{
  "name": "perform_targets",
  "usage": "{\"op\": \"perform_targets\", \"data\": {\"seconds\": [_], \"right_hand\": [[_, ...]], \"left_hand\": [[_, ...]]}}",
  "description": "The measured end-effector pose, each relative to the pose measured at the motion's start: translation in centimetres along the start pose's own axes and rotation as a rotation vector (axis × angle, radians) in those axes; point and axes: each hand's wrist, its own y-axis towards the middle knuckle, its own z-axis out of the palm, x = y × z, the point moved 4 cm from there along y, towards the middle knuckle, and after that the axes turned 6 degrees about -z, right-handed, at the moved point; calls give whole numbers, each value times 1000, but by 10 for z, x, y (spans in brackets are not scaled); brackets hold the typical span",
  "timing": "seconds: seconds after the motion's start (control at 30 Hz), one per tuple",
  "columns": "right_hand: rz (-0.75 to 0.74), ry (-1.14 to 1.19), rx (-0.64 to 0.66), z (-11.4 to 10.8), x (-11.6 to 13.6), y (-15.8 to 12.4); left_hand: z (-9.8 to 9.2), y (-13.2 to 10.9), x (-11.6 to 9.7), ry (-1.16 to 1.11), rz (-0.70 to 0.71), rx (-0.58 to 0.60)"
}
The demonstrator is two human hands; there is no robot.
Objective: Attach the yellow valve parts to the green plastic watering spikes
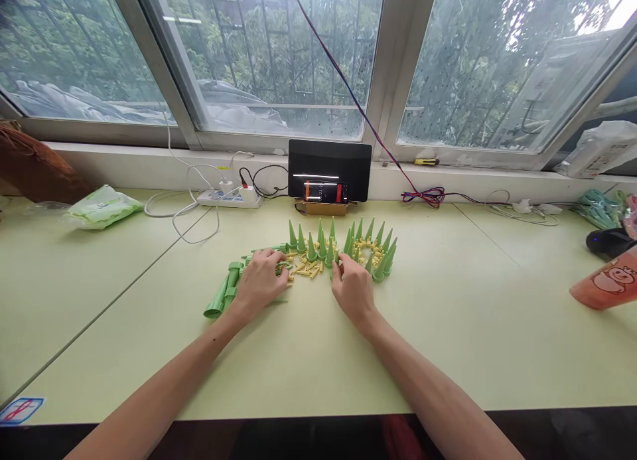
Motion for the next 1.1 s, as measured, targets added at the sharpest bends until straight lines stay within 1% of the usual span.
{"op": "perform_targets", "data": {"seconds": [0.13,0.27,0.37,0.5,0.6,0.67,0.73,0.83,0.9,0.97,1.1], "right_hand": [[28,4,-1,1,-1,-1],[27,29,-35,0,-1,-1],[27,80,-94,-3,3,-1],[29,178,-215,-11,11,-3],[-45,277,-276,-13,16,-5],[-115,316,-278,-13,19,-6],[-160,338,-227,-9,21,-7],[-167,383,-64,0,23,-8],[-143,411,49,7,23,-9],[-108,435,131,11,23,-10],[-22,486,203,16,20,-11]], "left_hand": [[4,0,2,29,14,4],[6,0,3,54,32,16],[6,0,3,71,26,24],[6,0,3,101,12,39],[6,0,2,130,-6,68],[6,1,1,144,-13,84],[6,1,0,150,-8,89],[5,1,-1,157,-2,78],[4,0,-1,157,6,70],[3,1,-1,157,16,64],[3,2,-1,157,36,49]]}}
